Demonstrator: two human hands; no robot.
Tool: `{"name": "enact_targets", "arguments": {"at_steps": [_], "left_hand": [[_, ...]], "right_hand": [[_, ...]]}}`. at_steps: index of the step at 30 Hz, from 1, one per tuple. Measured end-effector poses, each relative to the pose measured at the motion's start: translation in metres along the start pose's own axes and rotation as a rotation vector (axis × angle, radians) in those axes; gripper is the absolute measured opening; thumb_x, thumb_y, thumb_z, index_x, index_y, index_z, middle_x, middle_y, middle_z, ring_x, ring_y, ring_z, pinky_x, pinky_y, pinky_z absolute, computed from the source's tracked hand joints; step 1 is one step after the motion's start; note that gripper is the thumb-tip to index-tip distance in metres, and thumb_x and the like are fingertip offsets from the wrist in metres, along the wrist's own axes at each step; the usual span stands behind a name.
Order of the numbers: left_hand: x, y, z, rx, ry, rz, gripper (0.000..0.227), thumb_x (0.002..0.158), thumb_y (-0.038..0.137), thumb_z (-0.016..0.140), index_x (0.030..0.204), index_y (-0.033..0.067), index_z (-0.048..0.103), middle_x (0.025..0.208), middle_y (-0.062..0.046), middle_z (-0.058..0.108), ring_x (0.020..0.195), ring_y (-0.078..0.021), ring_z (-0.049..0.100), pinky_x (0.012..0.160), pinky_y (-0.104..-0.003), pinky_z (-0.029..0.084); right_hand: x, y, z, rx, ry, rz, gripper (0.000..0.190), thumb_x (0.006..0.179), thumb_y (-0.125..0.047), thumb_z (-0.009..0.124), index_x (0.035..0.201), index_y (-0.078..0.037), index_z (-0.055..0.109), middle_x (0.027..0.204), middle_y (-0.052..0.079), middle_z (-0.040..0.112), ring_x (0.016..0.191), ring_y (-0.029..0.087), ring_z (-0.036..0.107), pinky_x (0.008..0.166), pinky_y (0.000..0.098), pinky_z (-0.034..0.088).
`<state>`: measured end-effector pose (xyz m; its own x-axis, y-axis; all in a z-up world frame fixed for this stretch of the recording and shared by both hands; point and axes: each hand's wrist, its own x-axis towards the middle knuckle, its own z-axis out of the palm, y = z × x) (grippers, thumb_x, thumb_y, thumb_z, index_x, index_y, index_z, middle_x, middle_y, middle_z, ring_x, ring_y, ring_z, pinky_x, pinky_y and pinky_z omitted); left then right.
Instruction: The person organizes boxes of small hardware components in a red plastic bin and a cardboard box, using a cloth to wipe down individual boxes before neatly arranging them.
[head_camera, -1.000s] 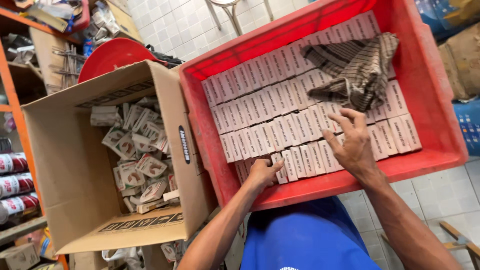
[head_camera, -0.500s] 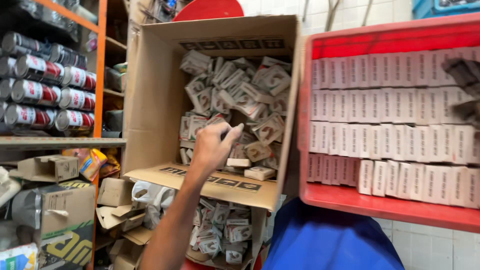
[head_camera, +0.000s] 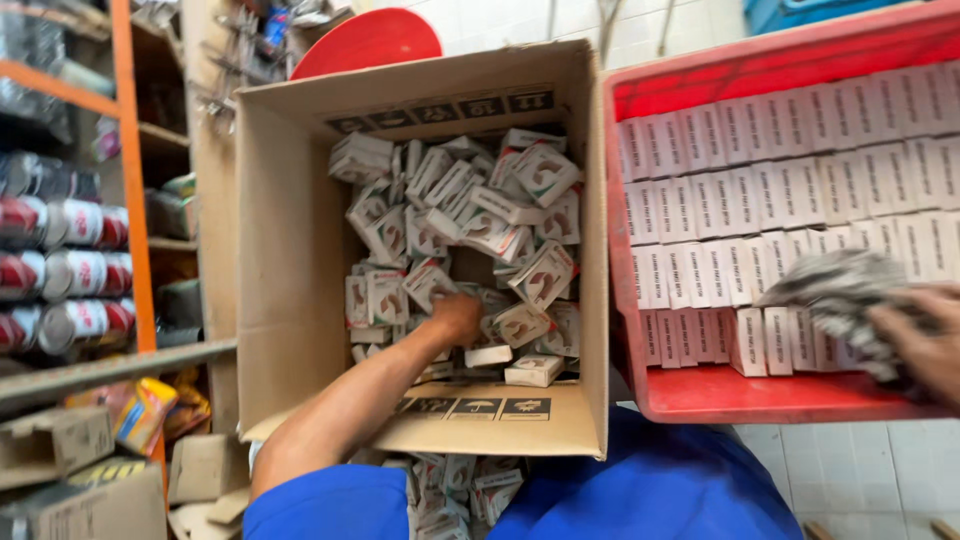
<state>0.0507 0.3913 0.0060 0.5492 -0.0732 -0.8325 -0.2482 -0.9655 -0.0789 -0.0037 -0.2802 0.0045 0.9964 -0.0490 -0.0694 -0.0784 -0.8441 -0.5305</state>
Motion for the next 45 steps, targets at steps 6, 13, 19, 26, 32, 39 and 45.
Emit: {"name": "enact_targets", "arguments": {"at_steps": [6, 13, 19, 26, 32, 39, 45], "left_hand": [[-0.112, -0.001, -0.096, -0.563, 0.024, -0.139, 0.056, 0.095, 0.055, 0.076, 0.129, 0.0125, 0.065, 0.123, -0.01, 0.077, 0.093, -0.0217, 0.078, 0.074, -0.032, 0.068], [-0.242, 0.033, -0.122, -1.253, 0.529, 0.12, 0.032, 0.08, 0.024, 0.076, 0.094, 0.0067, 0.054, 0.097, -0.02, 0.083, 0.068, -0.0236, 0.082, 0.05, -0.028, 0.068], [-0.244, 0.244, -0.094, -1.705, 0.524, 0.73, 0.05, 0.087, 0.009, 0.072, 0.131, 0.0077, 0.047, 0.12, -0.012, 0.065, 0.105, -0.0178, 0.065, 0.091, -0.028, 0.056], [-0.197, 0.388, -0.082, -2.255, 0.119, 0.939, 0.077, 0.101, 0.071, 0.043, 0.142, 0.0077, 0.054, 0.13, -0.013, 0.066, 0.12, -0.0218, 0.065, 0.111, -0.038, 0.05], [-0.23, 0.478, -0.083, -2.27, -0.14, 0.903, 0.086, 0.096, 0.064, 0.05, 0.158, 0.005, 0.048, 0.151, -0.019, 0.06, 0.138, -0.0298, 0.058, 0.116, -0.041, 0.048], [-0.221, 0.506, -0.052, -1.833, -0.008, 0.993, 0.097, 0.088, 0.076, 0.06, 0.154, 0.005, 0.049, 0.148, -0.024, 0.063, 0.128, -0.0335, 0.067, 0.103, -0.044, 0.058], [-0.262, 0.495, -0.07, -1.135, 0.028, 1.14, 0.137, 0.075, 0.056, 0.089, 0.171, 0.0092, 0.002, 0.154, -0.021, 0.04, 0.144, -0.0294, 0.049, 0.123, -0.04, 0.039]], "right_hand": [[0.021, -0.126, -0.019, -0.446, -0.555, 0.364, 0.052, 0.09, -0.045, 0.082, 0.127, -0.015, 0.062, 0.139, 0.024, 0.051, 0.119, 0.046, 0.067, 0.109, 0.0576, 0.057], [-0.016, -0.168, -0.031, -0.112, -0.13, 0.042, 0.033, 0.083, -0.017, 0.082, 0.111, -0.003, 0.07, 0.114, 0.019, 0.069, 0.101, 0.038, 0.068, 0.096, 0.0458, 0.051], [-0.108, -0.302, -0.068, 0.526, 0.207, -0.368, 0.066, 0.098, -0.051, 0.058, 0.147, -0.007, 0.059, 0.14, 0.012, 0.068, 0.129, 0.03, 0.06, 0.111, 0.0455, 0.05], [-0.167, -0.257, -0.077, 0.396, 0.424, -0.469, 0.043, 0.11, -0.018, 0.053, 0.151, -0.003, 0.054, 0.163, 0.025, 0.044, 0.155, 0.051, 0.041, 0.131, 0.0585, 0.036], [-0.198, -0.144, -0.09, 0.344, 0.558, -0.181, 0.045, 0.102, -0.003, 0.053, 0.146, -0.001, 0.061, 0.155, 0.03, 0.052, 0.147, 0.046, 0.051, 0.129, 0.0502, 0.04], [-0.241, -0.066, -0.085, 0.264, 0.556, -0.042, 0.054, 0.096, -0.004, 0.046, 0.148, -0.01, 0.06, 0.138, 0.028, 0.063, 0.12, 0.045, 0.067, 0.1, 0.0495, 0.053], [-0.279, -0.084, -0.163, 0.394, 0.422, -0.634, 0.04, 0.114, -0.029, 0.046, 0.136, -0.001, 0.065, 0.138, 0.02, 0.062, 0.115, 0.041, 0.062, 0.102, 0.0548, 0.06]]}}
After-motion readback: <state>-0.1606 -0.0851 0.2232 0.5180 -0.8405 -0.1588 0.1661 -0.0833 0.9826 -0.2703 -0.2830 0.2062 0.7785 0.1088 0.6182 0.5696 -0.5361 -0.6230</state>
